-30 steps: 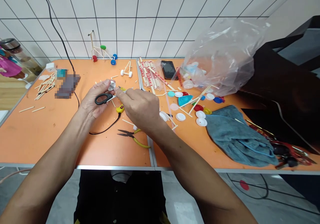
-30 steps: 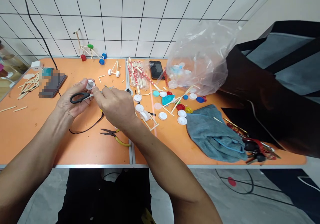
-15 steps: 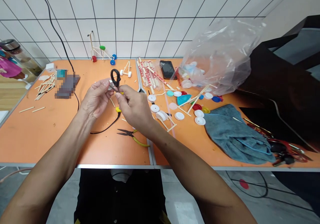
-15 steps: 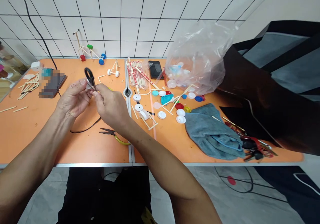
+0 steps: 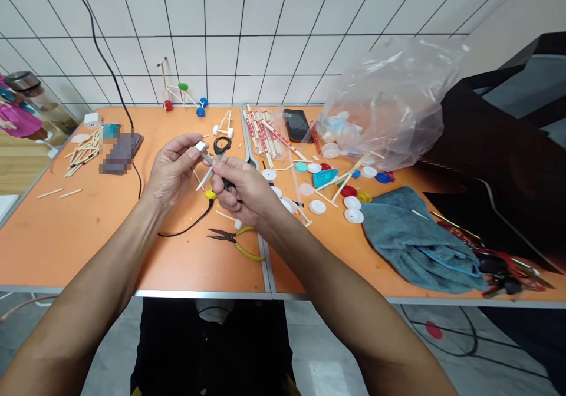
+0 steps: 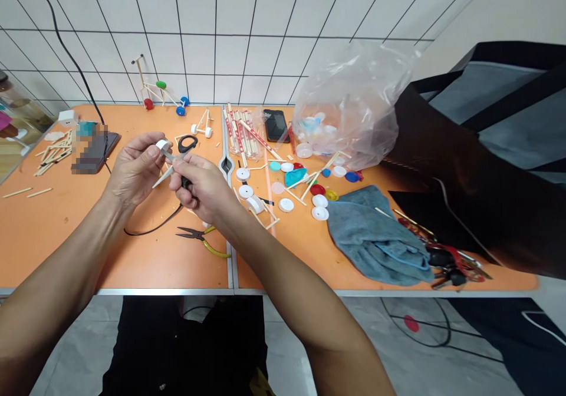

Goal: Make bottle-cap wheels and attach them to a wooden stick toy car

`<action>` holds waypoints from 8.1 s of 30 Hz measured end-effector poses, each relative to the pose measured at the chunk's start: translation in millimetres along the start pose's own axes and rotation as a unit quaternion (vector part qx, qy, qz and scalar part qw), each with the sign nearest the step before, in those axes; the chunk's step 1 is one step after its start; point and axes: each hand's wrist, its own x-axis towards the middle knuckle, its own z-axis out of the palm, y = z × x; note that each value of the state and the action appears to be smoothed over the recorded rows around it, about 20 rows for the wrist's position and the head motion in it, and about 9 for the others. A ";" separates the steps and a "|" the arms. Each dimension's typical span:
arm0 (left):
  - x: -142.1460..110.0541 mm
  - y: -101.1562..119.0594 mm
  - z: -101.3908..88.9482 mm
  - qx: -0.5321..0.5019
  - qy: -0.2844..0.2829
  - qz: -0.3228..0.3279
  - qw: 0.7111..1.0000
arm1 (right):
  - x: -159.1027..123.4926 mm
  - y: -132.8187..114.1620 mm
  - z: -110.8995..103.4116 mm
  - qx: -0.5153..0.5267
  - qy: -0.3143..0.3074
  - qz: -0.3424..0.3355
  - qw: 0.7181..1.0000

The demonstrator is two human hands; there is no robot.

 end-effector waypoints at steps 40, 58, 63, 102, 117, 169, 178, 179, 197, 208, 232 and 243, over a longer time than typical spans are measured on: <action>-0.5 -3.6 1.8 -0.015 0.025 -0.028 0.999 | 4.5 2.6 -10.5 -0.205 0.023 -0.089 0.974; 5.8 0.4 -11.0 -0.003 0.022 -0.079 0.997 | 0.2 15.4 -13.2 -0.606 0.111 -0.246 0.749; 3.3 -0.6 -5.0 -0.001 0.002 -0.035 0.999 | 2.5 7.7 -8.4 -0.250 0.039 -0.114 0.961; 3.8 3.1 -7.3 -0.014 -0.035 -0.060 0.998 | 5.0 0.8 -9.4 -0.162 0.004 -0.072 0.984; 4.7 19.0 -4.5 -0.004 0.034 -0.185 0.982 | -1.5 8.6 -19.7 -0.789 0.117 -0.350 0.491; 5.8 15.2 -12.8 -0.005 -0.022 -0.159 0.987 | -8.7 -1.4 -12.7 -0.733 0.111 -0.314 0.593; 2.0 10.7 -1.7 -0.010 -0.010 -0.090 0.996 | -5.9 8.9 -0.6 -0.369 0.087 -0.199 0.904; 1.7 10.7 -1.2 -0.007 -0.009 -0.081 0.997 | -5.4 8.7 1.2 -0.293 0.066 -0.169 0.939; 15.7 0.4 -24.4 0.008 0.061 -0.033 0.998 | -11.6 -14.3 -6.5 -0.660 0.130 -0.137 0.727; 11.5 9.0 -14.5 -0.012 0.089 -0.072 0.993 | 0.5 -51.9 -93.7 -0.731 0.332 0.117 0.584; 6.7 16.2 -1.8 -0.053 0.123 -0.099 0.986 | -22.5 -11.2 8.4 -0.836 -0.074 0.069 0.540; 6.4 12.6 -5.4 -0.033 0.087 -0.107 0.990 | -26.8 -19.6 -1.9 -0.783 0.076 -0.051 0.615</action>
